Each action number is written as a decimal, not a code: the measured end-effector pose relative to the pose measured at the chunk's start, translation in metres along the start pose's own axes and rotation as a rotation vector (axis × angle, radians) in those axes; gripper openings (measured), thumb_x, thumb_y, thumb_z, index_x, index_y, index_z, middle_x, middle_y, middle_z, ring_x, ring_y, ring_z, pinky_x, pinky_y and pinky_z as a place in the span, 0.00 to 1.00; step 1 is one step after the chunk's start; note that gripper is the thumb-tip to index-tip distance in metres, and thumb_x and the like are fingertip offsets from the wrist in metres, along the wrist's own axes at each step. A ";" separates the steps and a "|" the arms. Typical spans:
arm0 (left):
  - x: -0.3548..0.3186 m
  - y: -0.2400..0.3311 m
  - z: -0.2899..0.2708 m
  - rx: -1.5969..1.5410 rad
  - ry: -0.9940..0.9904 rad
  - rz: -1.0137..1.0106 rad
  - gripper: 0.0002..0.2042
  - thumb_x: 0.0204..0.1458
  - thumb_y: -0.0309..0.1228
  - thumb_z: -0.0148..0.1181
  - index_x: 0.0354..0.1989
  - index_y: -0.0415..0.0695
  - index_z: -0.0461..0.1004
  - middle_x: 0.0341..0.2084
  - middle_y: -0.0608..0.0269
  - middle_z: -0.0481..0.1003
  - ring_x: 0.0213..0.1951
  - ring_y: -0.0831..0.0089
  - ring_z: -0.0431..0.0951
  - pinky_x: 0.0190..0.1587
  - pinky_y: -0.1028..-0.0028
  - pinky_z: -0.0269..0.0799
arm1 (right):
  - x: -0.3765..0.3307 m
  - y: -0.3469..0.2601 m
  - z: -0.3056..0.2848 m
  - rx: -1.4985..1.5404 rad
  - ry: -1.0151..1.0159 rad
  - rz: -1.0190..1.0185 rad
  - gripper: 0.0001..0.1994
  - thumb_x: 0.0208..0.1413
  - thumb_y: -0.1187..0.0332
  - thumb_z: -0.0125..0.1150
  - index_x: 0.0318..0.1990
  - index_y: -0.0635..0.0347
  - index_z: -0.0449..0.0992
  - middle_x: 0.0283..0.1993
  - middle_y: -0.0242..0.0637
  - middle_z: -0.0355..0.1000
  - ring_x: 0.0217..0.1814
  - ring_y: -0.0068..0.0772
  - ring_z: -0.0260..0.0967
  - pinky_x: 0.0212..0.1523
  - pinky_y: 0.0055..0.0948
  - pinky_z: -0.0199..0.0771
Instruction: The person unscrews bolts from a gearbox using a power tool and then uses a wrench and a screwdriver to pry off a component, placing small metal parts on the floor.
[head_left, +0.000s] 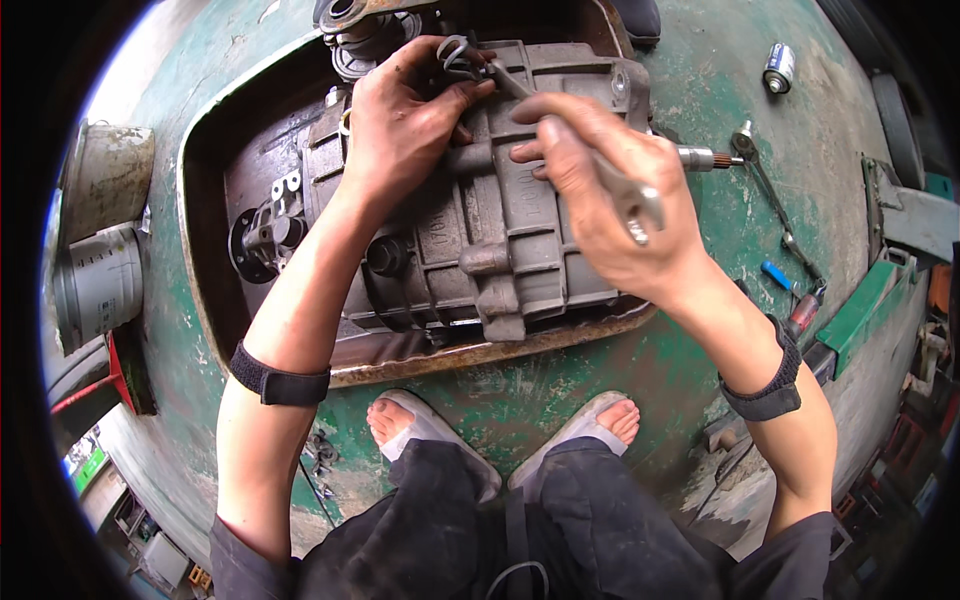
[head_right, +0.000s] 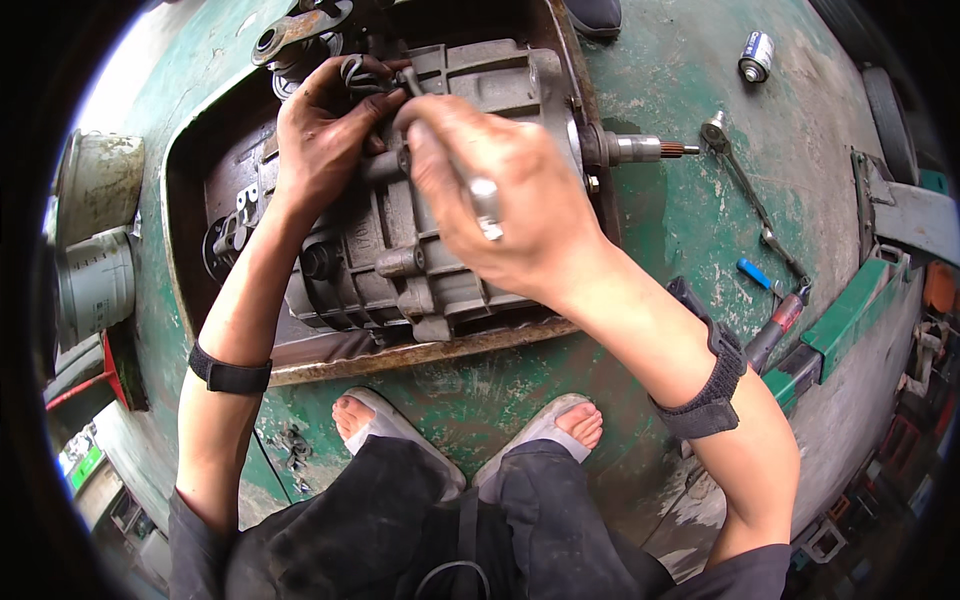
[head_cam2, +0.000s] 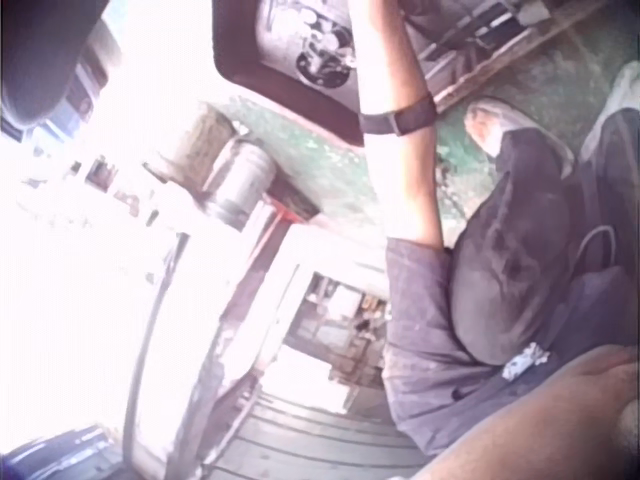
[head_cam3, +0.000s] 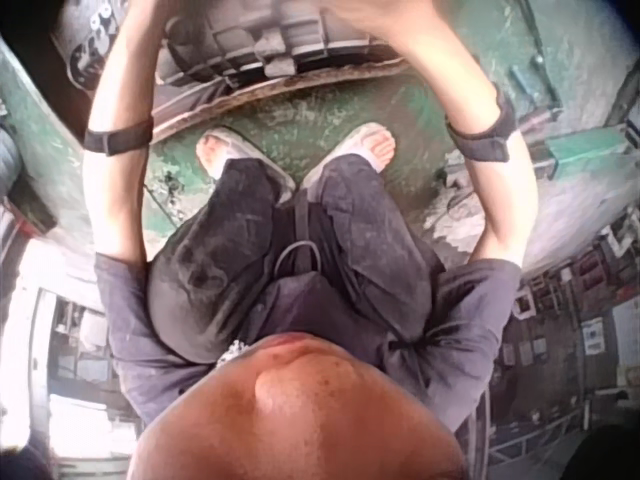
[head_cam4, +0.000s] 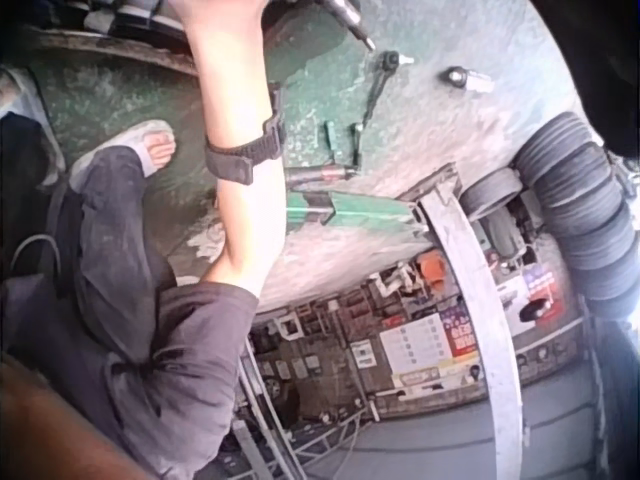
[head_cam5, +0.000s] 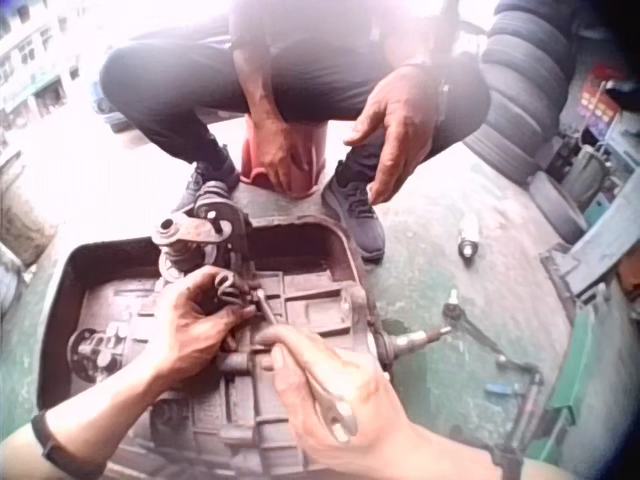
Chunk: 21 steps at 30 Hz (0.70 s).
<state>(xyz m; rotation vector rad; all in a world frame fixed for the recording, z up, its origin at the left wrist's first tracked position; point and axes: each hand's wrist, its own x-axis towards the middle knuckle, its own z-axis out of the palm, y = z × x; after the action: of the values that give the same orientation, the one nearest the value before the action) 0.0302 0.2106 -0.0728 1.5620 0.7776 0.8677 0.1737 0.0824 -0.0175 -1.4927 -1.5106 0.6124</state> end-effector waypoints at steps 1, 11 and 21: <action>0.000 0.001 0.000 0.053 -0.015 0.002 0.11 0.53 0.23 0.65 0.45 0.37 0.76 0.35 0.61 0.81 0.30 0.82 0.78 0.26 0.82 0.74 | 0.003 0.003 -0.006 0.245 0.017 0.247 0.14 0.67 0.68 0.48 0.49 0.71 0.73 0.45 0.47 0.76 0.42 0.42 0.80 0.40 0.31 0.81; -0.001 0.000 -0.002 0.195 -0.011 0.000 0.11 0.54 0.23 0.64 0.45 0.37 0.75 0.36 0.61 0.80 0.33 0.81 0.79 0.28 0.82 0.75 | 0.104 -0.012 -0.041 0.410 -0.193 0.483 0.16 0.58 0.69 0.44 0.38 0.80 0.71 0.32 0.62 0.75 0.31 0.55 0.79 0.31 0.40 0.85; 0.000 0.001 0.000 0.234 0.063 0.165 0.12 0.50 0.23 0.63 0.43 0.36 0.77 0.30 0.58 0.82 0.29 0.78 0.79 0.33 0.77 0.76 | 0.067 -0.005 -0.013 -0.460 -0.161 -0.348 0.12 0.61 0.72 0.47 0.41 0.74 0.73 0.34 0.52 0.76 0.31 0.45 0.80 0.30 0.33 0.80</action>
<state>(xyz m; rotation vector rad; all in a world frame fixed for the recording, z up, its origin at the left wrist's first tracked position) 0.0302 0.2100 -0.0715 1.8328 0.8270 0.9775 0.1909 0.1424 0.0098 -1.4808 -2.0813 0.1840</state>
